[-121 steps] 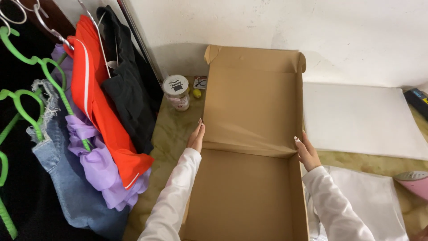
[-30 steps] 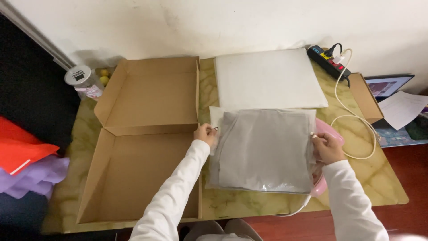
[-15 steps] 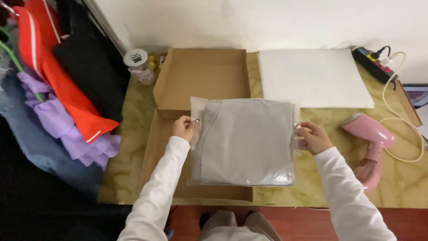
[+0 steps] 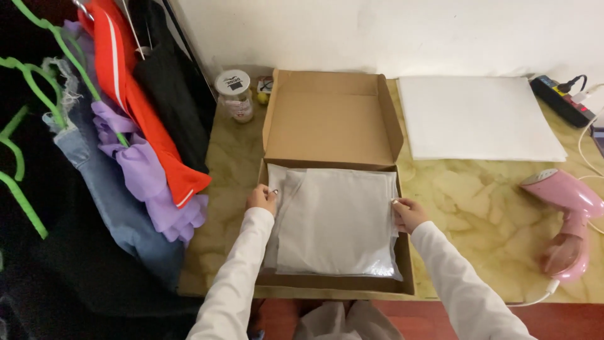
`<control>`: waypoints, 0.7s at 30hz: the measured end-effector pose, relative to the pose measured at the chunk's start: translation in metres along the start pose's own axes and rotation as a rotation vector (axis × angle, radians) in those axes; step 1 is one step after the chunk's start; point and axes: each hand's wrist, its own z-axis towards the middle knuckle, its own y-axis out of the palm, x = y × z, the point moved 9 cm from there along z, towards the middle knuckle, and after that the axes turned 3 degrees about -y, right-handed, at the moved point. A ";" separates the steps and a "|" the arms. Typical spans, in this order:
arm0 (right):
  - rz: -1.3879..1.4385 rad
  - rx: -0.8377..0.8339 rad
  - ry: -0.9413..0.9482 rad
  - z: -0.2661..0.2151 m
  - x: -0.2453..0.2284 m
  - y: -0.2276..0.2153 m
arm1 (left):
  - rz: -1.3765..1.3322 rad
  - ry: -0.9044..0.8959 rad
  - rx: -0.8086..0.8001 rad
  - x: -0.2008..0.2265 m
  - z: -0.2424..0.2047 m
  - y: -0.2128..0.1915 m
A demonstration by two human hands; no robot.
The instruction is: Packaging a shirt into a cardboard box and then browsing through various clothing items on a rack to inspect them.
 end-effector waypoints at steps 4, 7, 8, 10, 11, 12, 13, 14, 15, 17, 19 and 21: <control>0.014 0.003 0.037 0.003 0.007 0.008 | 0.042 -0.013 0.007 -0.011 0.024 0.028; 0.002 -0.019 0.071 0.013 0.019 0.015 | 0.011 -0.015 0.002 -0.011 0.026 0.038; -0.119 0.012 0.063 0.018 0.025 0.013 | 0.060 -0.039 -0.030 -0.015 0.028 0.044; -0.239 0.038 0.054 0.017 0.019 0.015 | 0.112 -0.066 -0.059 -0.019 0.033 0.052; -0.286 0.027 0.069 0.009 0.012 0.018 | 0.171 -0.081 -0.083 -0.024 0.033 0.056; -0.334 0.015 0.084 0.001 0.003 0.022 | 0.230 -0.097 -0.108 -0.028 0.034 0.060; -0.333 0.008 0.085 -0.009 -0.010 0.027 | 0.233 -0.101 -0.105 -0.030 0.035 0.062; -0.329 -0.008 0.100 -0.019 -0.022 0.032 | 0.258 -0.106 -0.145 -0.033 0.035 0.068; -0.324 -0.023 0.116 -0.029 -0.034 0.036 | 0.282 -0.110 -0.187 -0.035 0.035 0.075; -0.335 -0.067 0.104 -0.018 -0.029 0.034 | 0.289 -0.110 -0.205 -0.019 0.031 0.063; -0.348 -0.112 0.089 -0.005 -0.028 0.026 | 0.291 -0.111 -0.220 -0.001 0.027 0.046; -0.498 -0.222 -0.080 0.010 -0.044 0.022 | 0.154 -0.079 -0.130 0.025 0.027 0.014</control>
